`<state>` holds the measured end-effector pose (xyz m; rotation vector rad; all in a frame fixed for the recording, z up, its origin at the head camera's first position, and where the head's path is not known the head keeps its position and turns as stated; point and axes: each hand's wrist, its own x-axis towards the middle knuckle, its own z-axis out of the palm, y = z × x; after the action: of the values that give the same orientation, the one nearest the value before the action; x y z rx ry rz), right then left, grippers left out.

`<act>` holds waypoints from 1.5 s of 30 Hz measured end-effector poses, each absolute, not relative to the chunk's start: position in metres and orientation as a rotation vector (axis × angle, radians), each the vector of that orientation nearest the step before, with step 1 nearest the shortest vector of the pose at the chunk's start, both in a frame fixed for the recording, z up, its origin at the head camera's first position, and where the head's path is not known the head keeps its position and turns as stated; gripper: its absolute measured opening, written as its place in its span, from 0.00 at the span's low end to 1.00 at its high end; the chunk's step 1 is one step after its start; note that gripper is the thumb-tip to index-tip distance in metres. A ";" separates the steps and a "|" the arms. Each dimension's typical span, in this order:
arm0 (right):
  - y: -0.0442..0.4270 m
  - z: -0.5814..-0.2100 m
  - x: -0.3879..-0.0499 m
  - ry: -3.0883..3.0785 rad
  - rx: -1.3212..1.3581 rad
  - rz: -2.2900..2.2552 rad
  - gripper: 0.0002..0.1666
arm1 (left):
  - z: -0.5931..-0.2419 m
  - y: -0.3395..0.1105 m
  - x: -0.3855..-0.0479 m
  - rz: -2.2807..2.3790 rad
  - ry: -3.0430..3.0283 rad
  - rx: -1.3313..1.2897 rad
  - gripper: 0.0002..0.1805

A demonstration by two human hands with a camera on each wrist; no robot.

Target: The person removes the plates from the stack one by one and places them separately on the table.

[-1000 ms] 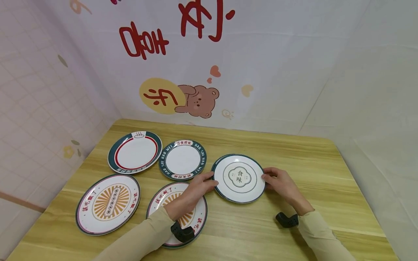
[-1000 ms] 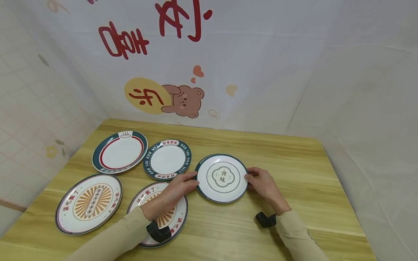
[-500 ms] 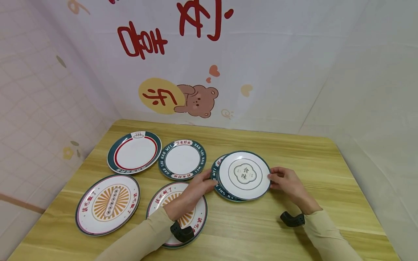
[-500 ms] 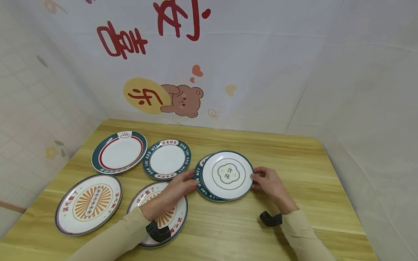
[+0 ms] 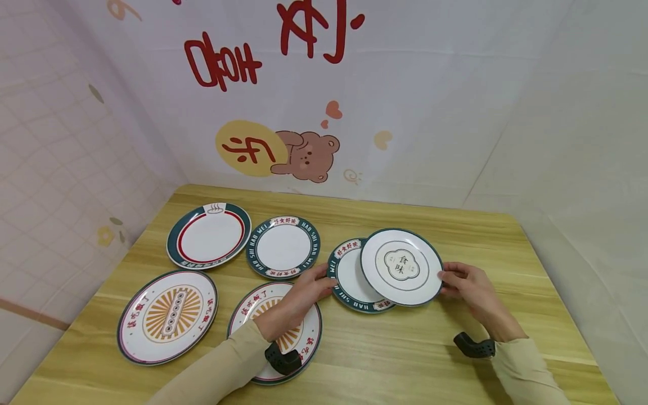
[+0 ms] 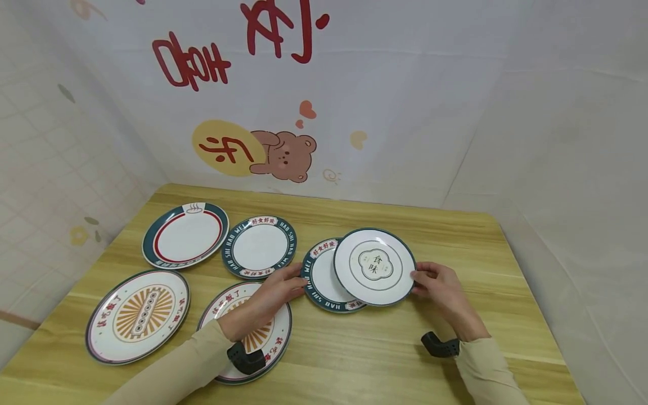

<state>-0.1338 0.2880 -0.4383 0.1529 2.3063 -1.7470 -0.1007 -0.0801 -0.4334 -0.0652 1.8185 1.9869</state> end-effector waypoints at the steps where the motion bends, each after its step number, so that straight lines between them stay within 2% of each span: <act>1: 0.291 -0.438 -0.133 2.312 0.160 -1.748 0.30 | -0.433 -0.080 -0.101 1.988 1.815 -0.067 0.37; 24: 0.358 -0.438 -0.128 2.360 0.239 -1.747 0.36 | -0.434 -0.080 -0.102 1.999 1.807 -0.073 0.37; 28: 0.372 -0.439 -0.128 2.343 0.252 -1.785 0.31 | -0.435 -0.080 -0.102 2.000 1.801 -0.077 0.37; 33: 0.391 -0.441 -0.127 2.291 0.275 -1.848 0.15 | -0.436 -0.079 -0.101 1.997 1.800 -0.075 0.36; 36: 0.400 -0.442 -0.127 2.300 0.298 -1.813 0.16 | -0.435 -0.079 -0.100 1.993 1.809 -0.078 0.37; 39: 0.407 -0.444 -0.128 2.342 0.289 -1.728 0.23 | -0.434 -0.079 -0.100 1.991 1.815 -0.084 0.37; 45: 0.419 -0.446 -0.129 2.269 0.341 -1.735 0.22 | -0.434 -0.079 -0.100 1.989 1.813 -0.078 0.37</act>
<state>-0.1285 0.4185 -0.4460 0.3409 2.2692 -1.7347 -0.1005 -0.0789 -0.4344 -0.0784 1.8126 1.9895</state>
